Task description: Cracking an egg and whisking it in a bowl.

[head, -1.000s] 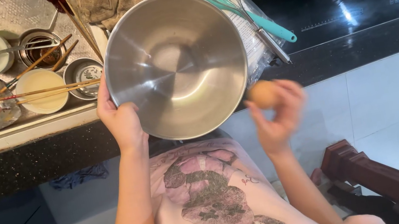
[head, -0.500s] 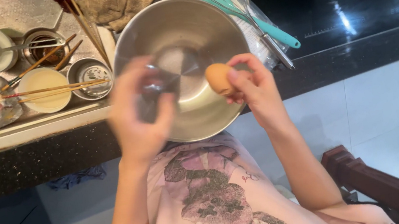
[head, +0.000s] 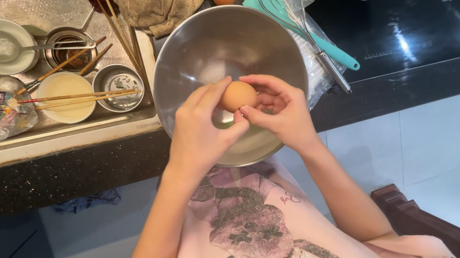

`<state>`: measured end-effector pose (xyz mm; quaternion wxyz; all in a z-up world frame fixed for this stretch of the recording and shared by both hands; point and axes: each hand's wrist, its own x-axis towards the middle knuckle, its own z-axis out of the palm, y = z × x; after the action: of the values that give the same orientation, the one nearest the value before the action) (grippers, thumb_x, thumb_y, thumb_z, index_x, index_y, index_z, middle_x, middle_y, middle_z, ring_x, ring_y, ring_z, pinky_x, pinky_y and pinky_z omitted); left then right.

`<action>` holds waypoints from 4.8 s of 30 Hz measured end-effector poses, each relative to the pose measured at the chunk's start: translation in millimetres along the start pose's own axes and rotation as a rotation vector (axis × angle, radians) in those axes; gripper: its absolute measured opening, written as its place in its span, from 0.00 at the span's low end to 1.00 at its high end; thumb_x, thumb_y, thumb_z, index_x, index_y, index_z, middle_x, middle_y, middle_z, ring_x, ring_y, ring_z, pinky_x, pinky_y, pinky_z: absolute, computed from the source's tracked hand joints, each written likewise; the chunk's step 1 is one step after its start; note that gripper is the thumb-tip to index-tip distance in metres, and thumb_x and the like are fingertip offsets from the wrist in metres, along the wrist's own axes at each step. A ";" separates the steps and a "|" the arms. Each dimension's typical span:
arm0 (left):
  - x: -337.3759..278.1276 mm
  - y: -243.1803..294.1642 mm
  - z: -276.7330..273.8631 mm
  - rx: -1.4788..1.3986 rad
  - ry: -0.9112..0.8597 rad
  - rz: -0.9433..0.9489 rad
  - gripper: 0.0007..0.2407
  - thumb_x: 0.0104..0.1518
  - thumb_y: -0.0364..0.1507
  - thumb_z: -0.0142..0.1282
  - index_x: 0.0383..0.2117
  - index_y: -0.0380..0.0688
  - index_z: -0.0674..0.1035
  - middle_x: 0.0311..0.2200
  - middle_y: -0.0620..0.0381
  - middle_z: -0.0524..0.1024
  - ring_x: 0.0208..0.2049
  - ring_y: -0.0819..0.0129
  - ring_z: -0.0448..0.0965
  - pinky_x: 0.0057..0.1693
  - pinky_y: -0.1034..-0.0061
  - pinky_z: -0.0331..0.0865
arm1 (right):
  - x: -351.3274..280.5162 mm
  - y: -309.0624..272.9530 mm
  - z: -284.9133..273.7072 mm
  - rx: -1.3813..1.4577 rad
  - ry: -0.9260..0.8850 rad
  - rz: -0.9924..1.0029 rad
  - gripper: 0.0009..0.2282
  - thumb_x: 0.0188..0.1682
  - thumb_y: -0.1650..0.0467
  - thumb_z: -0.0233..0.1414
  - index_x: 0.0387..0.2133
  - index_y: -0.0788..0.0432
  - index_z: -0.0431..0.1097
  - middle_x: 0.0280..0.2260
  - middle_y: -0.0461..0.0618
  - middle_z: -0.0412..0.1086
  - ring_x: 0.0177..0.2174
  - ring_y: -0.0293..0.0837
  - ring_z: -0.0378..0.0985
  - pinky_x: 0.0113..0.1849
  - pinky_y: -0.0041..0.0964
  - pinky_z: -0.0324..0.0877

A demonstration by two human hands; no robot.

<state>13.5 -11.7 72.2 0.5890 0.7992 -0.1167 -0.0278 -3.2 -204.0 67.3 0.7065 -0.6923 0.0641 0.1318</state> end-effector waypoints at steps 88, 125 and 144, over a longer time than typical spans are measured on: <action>-25.8 7.6 9.2 0.292 -0.065 0.267 0.21 0.47 0.25 0.69 0.49 0.40 0.76 0.49 0.54 0.75 0.53 0.58 0.74 0.60 0.63 0.66 | -23.3 0.4 -45.3 -0.441 -0.094 -0.186 0.40 0.34 0.76 0.71 0.62 0.53 0.59 0.48 0.45 0.70 0.37 0.35 0.71 0.37 0.29 0.64; -190.2 -72.6 -183.9 -0.120 0.956 -0.049 0.12 0.74 0.31 0.40 0.54 0.35 0.72 0.49 0.50 0.74 0.51 0.67 0.75 0.60 0.74 0.69 | -15.8 50.1 238.6 0.256 -0.356 -0.272 0.45 0.40 0.87 0.64 0.67 0.48 0.46 0.55 0.52 0.62 0.54 0.47 0.72 0.52 0.44 0.77; -45.0 -367.0 -397.4 0.950 0.204 -0.212 0.08 0.50 0.24 0.58 0.34 0.50 0.85 0.40 0.48 0.76 0.47 0.53 0.74 0.49 0.58 0.63 | 151.5 96.4 450.1 0.217 -0.223 -0.338 0.43 0.44 0.86 0.62 0.68 0.49 0.42 0.55 0.53 0.63 0.55 0.48 0.71 0.58 0.46 0.69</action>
<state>98.5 472.1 -158.9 0.1619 0.9854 0.0237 0.0471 73.9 259.3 -51.9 0.7916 -0.5943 -0.1176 0.0798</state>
